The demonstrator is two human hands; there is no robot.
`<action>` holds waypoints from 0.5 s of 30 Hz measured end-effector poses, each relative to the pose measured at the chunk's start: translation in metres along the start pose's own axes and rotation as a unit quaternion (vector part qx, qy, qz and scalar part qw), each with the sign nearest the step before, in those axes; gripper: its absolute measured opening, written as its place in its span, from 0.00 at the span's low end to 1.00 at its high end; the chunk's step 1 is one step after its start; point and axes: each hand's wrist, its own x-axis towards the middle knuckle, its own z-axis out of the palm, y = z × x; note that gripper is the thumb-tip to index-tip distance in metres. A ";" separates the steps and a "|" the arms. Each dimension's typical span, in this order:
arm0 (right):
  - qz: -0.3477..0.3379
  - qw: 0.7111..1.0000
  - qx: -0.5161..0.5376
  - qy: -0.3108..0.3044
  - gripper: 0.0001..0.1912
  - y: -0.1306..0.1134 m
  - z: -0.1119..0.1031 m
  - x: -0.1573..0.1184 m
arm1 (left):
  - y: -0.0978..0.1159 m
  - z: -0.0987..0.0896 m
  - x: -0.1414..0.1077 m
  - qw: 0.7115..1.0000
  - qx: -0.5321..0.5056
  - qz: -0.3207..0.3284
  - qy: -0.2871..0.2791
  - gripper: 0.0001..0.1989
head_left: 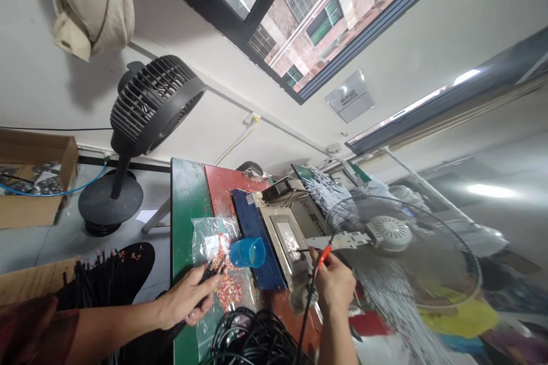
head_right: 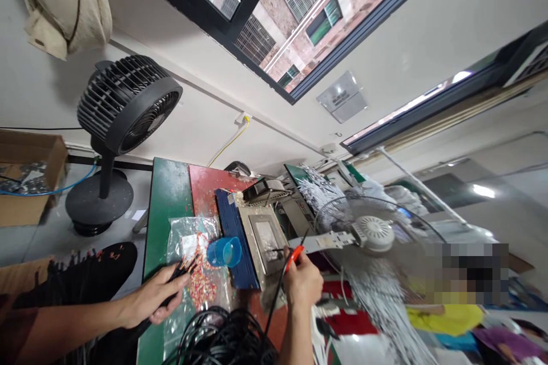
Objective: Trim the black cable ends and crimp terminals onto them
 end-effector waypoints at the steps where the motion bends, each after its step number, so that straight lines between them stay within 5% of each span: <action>1: -0.002 1.000 -0.001 -0.002 0.25 0.000 0.000 0.000 | -0.001 0.000 0.001 1.000 0.001 0.000 0.000 0.24; 15: -0.034 0.999 -0.009 -0.006 0.23 -0.002 -0.005 -0.004 | 0.000 -0.001 0.000 1.000 -0.003 0.003 0.000 0.24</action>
